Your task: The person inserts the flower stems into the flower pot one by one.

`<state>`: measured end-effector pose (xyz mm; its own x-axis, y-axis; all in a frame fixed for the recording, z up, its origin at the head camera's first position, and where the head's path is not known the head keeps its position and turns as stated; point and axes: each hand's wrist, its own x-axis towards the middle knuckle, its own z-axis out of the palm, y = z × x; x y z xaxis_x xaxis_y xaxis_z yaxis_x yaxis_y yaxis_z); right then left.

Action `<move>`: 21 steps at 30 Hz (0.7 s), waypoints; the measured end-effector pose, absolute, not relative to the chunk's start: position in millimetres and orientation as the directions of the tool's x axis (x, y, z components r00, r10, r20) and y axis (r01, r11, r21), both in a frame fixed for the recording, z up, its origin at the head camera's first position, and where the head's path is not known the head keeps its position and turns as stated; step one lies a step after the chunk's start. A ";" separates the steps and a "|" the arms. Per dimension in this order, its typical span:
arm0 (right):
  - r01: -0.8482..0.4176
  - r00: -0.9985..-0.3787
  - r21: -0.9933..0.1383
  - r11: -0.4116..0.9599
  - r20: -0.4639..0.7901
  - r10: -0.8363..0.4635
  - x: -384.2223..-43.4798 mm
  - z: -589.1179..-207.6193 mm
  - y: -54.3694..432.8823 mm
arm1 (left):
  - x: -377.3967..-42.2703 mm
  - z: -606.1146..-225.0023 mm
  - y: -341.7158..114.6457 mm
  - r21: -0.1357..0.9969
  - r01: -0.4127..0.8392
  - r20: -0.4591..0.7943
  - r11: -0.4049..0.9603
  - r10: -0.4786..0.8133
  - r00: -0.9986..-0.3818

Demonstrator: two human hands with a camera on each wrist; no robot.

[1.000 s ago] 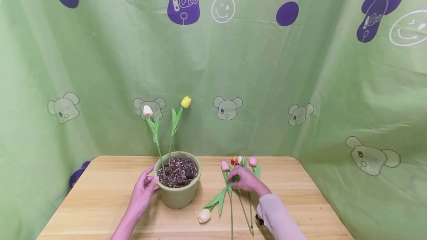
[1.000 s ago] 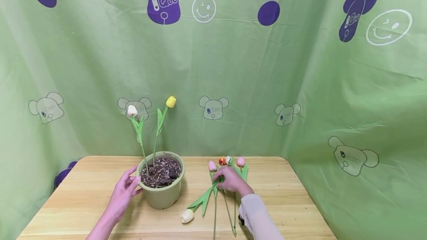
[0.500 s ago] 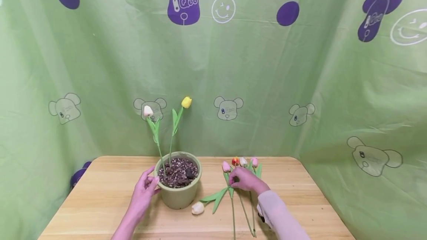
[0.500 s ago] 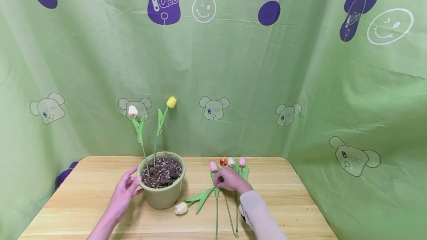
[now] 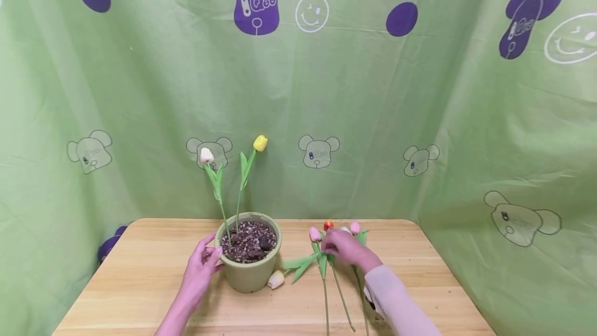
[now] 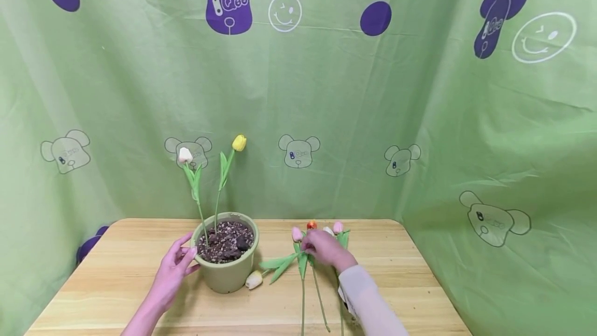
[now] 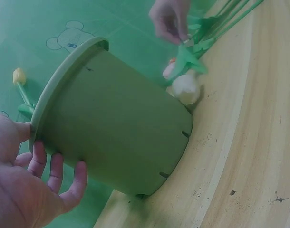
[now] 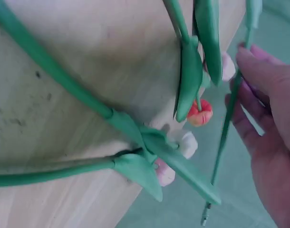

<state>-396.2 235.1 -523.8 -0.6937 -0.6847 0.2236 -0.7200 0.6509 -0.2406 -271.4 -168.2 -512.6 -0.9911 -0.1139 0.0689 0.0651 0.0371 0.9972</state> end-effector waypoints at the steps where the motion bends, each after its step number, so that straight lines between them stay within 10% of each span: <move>1: -0.724 -0.689 -0.204 0.659 0.261 -0.676 -398.0 -523.3 235.8 | -271.2 -512.5 -168.4 0.997 0.069 0.073 0.040 -0.114 -0.991; 10: -0.596 -0.738 -0.065 0.800 0.436 -0.514 -414.3 -510.8 254.9 | -272.0 -514.5 -166.8 0.996 0.086 0.088 0.025 -0.106 -0.990; 21: -0.495 -0.826 -0.353 0.794 0.474 -0.304 -412.3 -492.7 259.8 | -271.0 -514.0 -169.4 0.996 0.082 0.084 0.027 -0.102 -0.991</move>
